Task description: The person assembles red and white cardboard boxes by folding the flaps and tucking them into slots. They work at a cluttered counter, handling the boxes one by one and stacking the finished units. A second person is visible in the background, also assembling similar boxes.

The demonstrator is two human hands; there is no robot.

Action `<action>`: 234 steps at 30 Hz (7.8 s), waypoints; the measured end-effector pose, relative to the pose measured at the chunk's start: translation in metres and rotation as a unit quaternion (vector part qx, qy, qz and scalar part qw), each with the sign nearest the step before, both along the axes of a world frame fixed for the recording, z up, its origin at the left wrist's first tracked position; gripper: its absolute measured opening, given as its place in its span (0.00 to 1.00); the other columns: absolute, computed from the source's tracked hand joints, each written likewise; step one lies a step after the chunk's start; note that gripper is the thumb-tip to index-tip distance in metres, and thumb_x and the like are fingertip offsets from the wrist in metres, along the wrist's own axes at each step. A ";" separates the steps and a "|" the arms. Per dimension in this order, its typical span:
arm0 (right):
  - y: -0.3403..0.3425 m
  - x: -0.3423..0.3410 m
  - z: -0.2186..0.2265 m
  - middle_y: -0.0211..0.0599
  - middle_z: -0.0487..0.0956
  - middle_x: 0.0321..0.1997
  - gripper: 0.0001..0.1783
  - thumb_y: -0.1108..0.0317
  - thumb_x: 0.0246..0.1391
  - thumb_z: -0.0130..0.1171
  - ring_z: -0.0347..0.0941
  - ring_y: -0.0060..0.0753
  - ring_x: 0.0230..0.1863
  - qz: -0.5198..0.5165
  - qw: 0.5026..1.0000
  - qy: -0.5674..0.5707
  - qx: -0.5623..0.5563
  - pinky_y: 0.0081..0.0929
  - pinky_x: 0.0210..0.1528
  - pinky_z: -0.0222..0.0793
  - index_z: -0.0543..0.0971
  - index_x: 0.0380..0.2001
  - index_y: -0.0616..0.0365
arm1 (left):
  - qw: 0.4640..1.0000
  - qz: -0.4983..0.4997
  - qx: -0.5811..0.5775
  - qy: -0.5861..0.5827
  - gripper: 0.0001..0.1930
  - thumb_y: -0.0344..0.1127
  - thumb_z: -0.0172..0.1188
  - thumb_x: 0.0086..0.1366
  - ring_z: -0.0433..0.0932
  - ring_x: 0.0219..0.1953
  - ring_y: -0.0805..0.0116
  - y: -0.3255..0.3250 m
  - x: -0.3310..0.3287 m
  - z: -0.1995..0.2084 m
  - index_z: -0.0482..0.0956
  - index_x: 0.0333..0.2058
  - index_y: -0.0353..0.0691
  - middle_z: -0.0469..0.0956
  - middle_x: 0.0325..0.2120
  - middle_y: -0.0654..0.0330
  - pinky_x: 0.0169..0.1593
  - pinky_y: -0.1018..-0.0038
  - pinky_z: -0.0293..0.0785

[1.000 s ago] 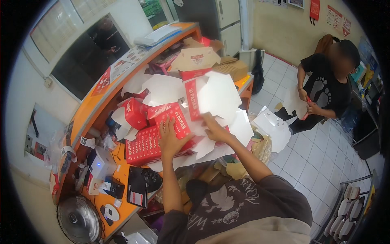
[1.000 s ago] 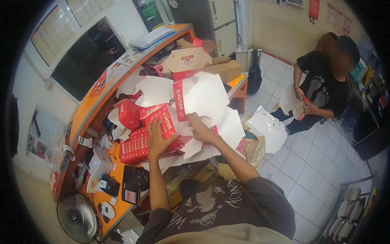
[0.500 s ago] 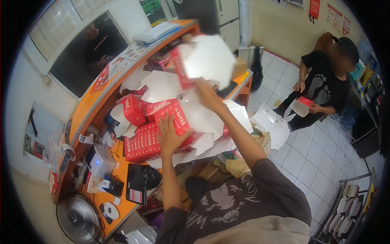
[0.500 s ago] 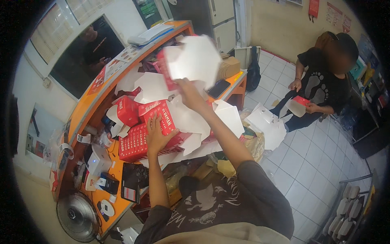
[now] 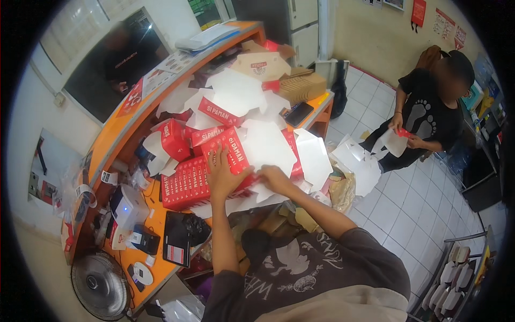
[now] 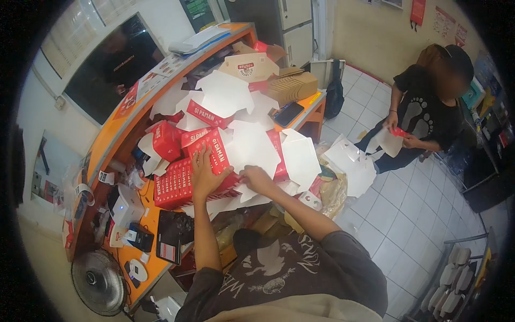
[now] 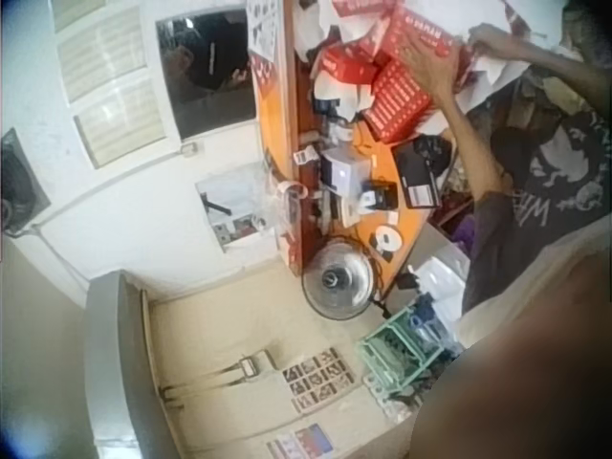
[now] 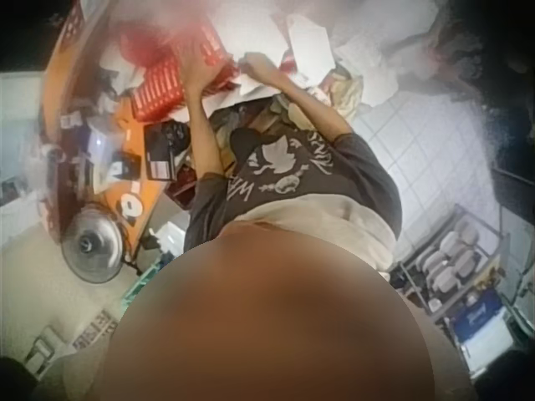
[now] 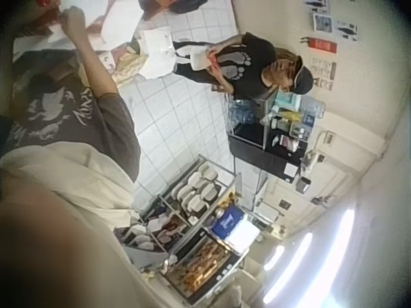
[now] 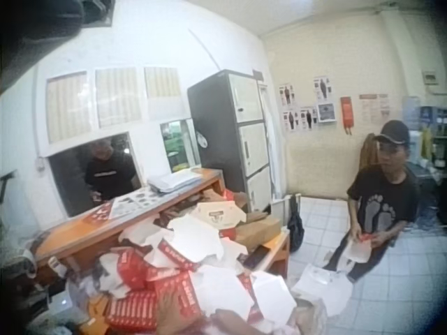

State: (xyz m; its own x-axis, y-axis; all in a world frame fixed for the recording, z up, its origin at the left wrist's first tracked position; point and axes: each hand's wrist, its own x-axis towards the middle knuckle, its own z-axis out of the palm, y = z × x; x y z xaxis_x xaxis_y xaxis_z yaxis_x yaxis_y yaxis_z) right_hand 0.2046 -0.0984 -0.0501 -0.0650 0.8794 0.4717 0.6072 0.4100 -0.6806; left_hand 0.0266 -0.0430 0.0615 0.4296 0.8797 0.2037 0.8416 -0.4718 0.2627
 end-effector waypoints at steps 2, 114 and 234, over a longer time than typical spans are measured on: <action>-0.004 -0.006 0.005 0.45 0.74 0.30 0.09 0.72 0.44 0.63 0.73 0.52 0.36 0.009 0.999 0.017 -0.027 0.43 0.39 0.68 0.79 0.32 0.59 | 1.000 -0.007 -0.002 -0.016 0.50 0.65 0.63 0.49 0.46 0.69 0.51 0.001 -0.002 0.001 0.57 0.64 0.41 0.51 0.67 0.55 0.64 0.51 0.56; 0.196 0.015 0.016 0.48 0.71 0.44 0.24 0.61 0.39 0.69 0.74 0.50 0.42 -0.200 0.978 -0.066 0.017 0.45 0.39 0.72 0.73 0.38 0.61 | 0.999 -0.031 0.034 -0.018 0.52 0.64 0.65 0.46 0.47 0.69 0.50 0.000 0.001 -0.007 0.56 0.65 0.42 0.52 0.67 0.58 0.59 0.40 0.57; 0.214 -0.004 0.001 0.27 0.68 0.27 0.19 0.51 0.64 0.51 0.62 0.17 0.25 -0.139 0.947 0.276 0.090 0.20 0.27 0.59 0.70 0.31 0.58 | 0.382 0.417 0.289 -0.773 0.40 0.32 0.70 0.50 0.70 0.52 0.51 0.423 -0.191 0.137 0.46 0.49 0.27 0.61 0.50 0.36 0.52 0.66 0.76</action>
